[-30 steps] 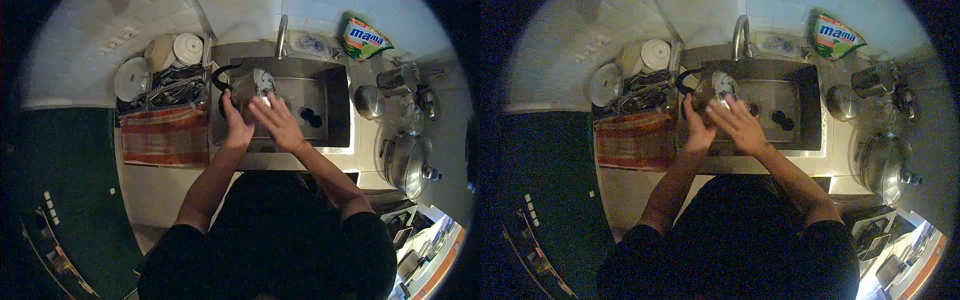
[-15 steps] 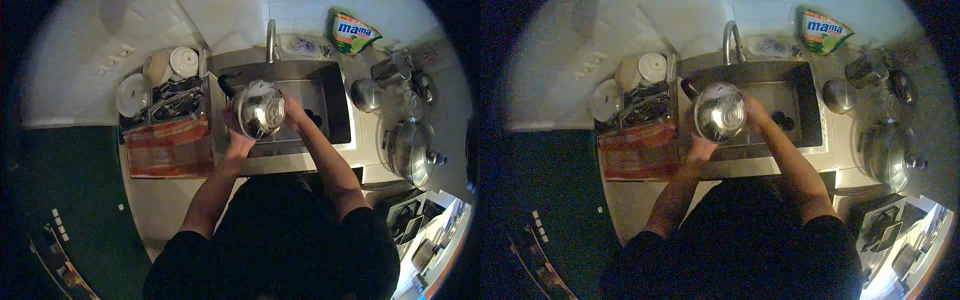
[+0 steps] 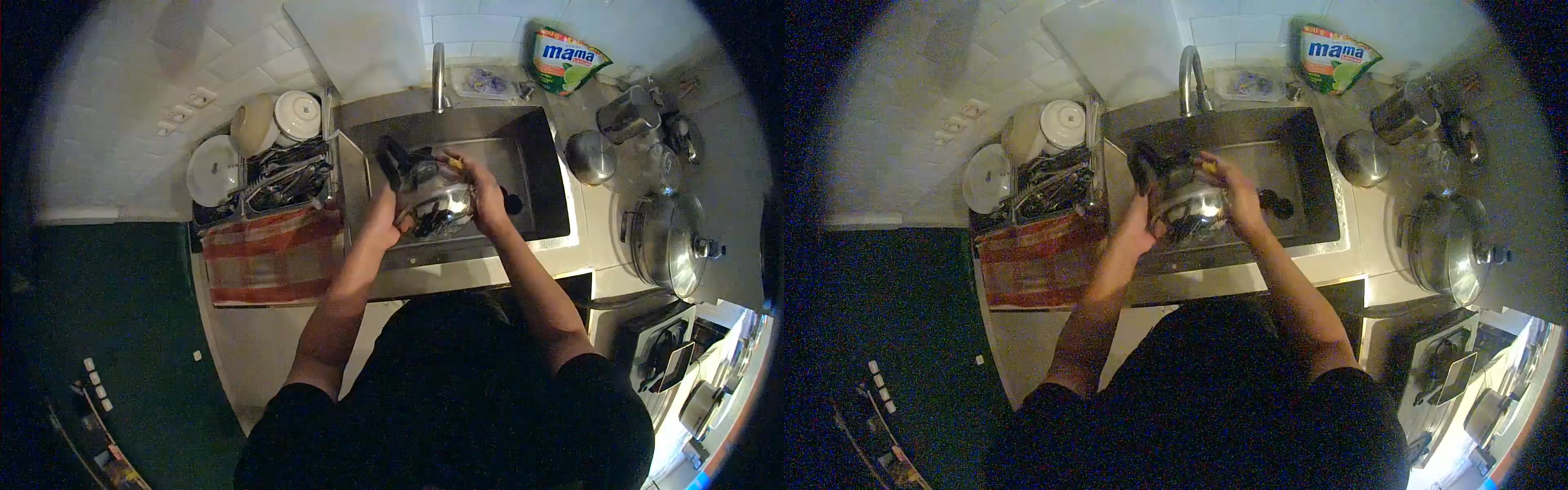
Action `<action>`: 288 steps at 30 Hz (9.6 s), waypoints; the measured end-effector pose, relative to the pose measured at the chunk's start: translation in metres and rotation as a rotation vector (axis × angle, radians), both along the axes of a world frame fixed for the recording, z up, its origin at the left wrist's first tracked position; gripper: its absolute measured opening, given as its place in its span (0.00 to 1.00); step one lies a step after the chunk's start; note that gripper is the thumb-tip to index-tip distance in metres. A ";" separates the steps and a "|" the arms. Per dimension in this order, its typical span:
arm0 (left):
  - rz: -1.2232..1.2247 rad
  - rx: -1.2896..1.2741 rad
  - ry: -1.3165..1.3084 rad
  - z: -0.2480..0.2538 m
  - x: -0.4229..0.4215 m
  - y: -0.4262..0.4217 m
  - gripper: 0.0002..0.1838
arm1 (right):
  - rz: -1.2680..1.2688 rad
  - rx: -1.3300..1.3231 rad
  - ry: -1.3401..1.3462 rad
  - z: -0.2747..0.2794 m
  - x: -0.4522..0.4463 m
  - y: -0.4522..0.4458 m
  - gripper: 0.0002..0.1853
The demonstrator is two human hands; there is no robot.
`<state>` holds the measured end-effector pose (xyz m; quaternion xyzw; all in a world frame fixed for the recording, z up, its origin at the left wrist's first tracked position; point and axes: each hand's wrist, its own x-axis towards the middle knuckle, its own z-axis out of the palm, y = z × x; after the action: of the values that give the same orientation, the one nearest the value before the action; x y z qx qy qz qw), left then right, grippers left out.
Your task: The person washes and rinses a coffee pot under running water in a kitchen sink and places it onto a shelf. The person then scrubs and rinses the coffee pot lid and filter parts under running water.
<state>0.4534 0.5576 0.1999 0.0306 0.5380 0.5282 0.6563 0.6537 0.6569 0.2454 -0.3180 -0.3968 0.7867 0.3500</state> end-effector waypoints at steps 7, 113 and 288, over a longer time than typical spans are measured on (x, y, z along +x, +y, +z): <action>-0.103 0.074 -0.055 0.036 0.009 -0.009 0.36 | 0.248 0.454 -0.546 0.041 -0.007 -0.011 0.28; 0.117 0.182 0.950 -0.010 0.052 0.049 0.29 | -0.249 0.579 -0.919 -0.121 -0.057 0.191 0.20; 0.411 0.290 -0.344 -0.107 0.025 0.092 0.31 | -0.080 1.023 -1.059 -0.078 -0.079 0.073 0.23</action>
<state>0.4783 0.6499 0.0934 -0.0755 0.3327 0.7186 0.6060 0.5747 0.7299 0.1676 -0.4667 -0.8180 0.2311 0.2443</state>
